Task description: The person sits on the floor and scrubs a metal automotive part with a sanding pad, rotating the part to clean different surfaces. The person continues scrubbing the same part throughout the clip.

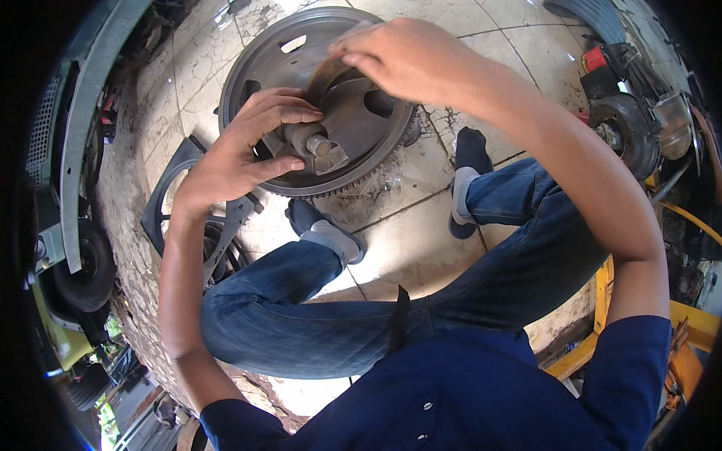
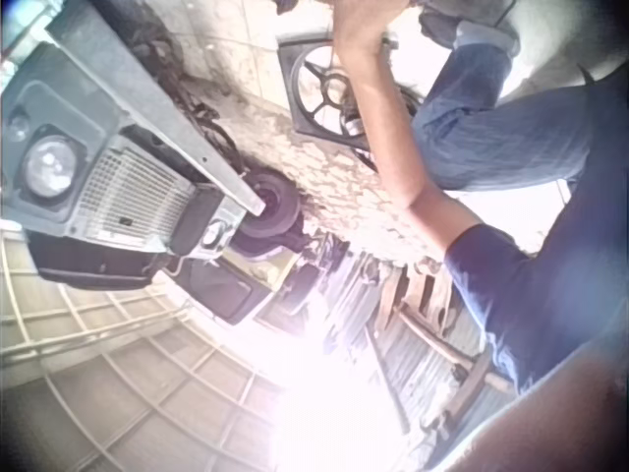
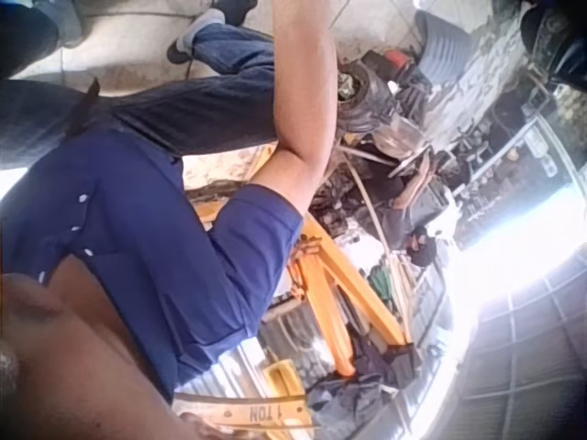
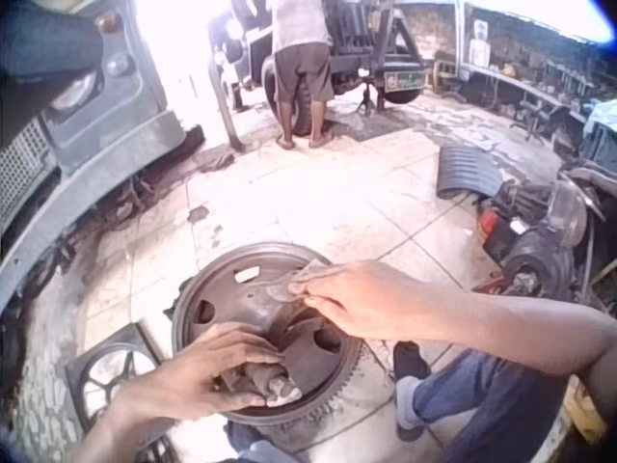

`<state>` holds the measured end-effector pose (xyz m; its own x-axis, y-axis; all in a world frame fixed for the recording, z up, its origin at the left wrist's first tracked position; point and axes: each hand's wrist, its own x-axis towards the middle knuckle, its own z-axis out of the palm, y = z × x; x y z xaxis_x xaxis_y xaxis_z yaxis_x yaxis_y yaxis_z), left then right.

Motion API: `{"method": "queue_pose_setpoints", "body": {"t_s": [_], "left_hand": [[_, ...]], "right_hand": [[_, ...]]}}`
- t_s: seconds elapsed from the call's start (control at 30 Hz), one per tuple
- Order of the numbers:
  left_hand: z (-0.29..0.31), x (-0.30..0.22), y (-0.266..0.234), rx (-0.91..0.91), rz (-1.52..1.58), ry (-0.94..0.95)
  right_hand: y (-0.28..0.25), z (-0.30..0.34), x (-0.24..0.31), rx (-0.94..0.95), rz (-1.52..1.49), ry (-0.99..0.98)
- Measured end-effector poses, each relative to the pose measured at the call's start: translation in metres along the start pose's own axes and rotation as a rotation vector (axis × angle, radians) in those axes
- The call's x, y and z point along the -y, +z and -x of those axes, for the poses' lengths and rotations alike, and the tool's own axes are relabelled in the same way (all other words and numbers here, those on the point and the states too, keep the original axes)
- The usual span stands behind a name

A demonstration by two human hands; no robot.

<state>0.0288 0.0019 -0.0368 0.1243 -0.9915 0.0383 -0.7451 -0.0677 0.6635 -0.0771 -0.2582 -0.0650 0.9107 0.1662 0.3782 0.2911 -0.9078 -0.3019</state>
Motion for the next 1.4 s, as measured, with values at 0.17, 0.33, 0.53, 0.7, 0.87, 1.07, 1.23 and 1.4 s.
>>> {"method": "queue_pose_setpoints", "body": {"t_s": [0.17, 0.33, 0.53, 0.7, 0.87, 1.07, 1.23, 1.4], "left_hand": [[-0.003, 0.001, 0.000, -0.004, -0.031, -0.015], [-0.002, -0.009, 0.001, -0.075, 0.053, -0.097], [0.001, 0.003, 0.017, -0.423, 0.308, -0.201], [-0.003, 0.026, 0.023, -0.545, 0.237, -0.311], [-0.002, 0.053, 0.032, -0.597, 0.043, -0.169], [-0.001, 0.068, 0.047, -0.663, -0.080, -0.190], [-0.001, 0.066, 0.054, -0.639, 0.221, -0.388], [0.005, 0.072, 0.051, -0.603, 0.195, -0.390]], "right_hand": [[0.003, 0.002, 0.009, -0.043, -0.039, -0.013], [-0.008, -0.009, 0.002, 0.169, -0.043, 0.186], [-0.006, -0.007, 0.016, 0.120, -0.091, 0.101], [-0.025, -0.013, 0.002, 0.276, -0.102, 0.268], [-0.030, -0.015, 0.016, 0.185, -0.303, 0.112], [-0.025, -0.017, 0.010, 0.275, -0.218, 0.235], [-0.033, -0.023, 0.010, 0.269, -0.332, 0.300], [-0.034, -0.020, 0.021, 0.300, -0.299, 0.131]]}}
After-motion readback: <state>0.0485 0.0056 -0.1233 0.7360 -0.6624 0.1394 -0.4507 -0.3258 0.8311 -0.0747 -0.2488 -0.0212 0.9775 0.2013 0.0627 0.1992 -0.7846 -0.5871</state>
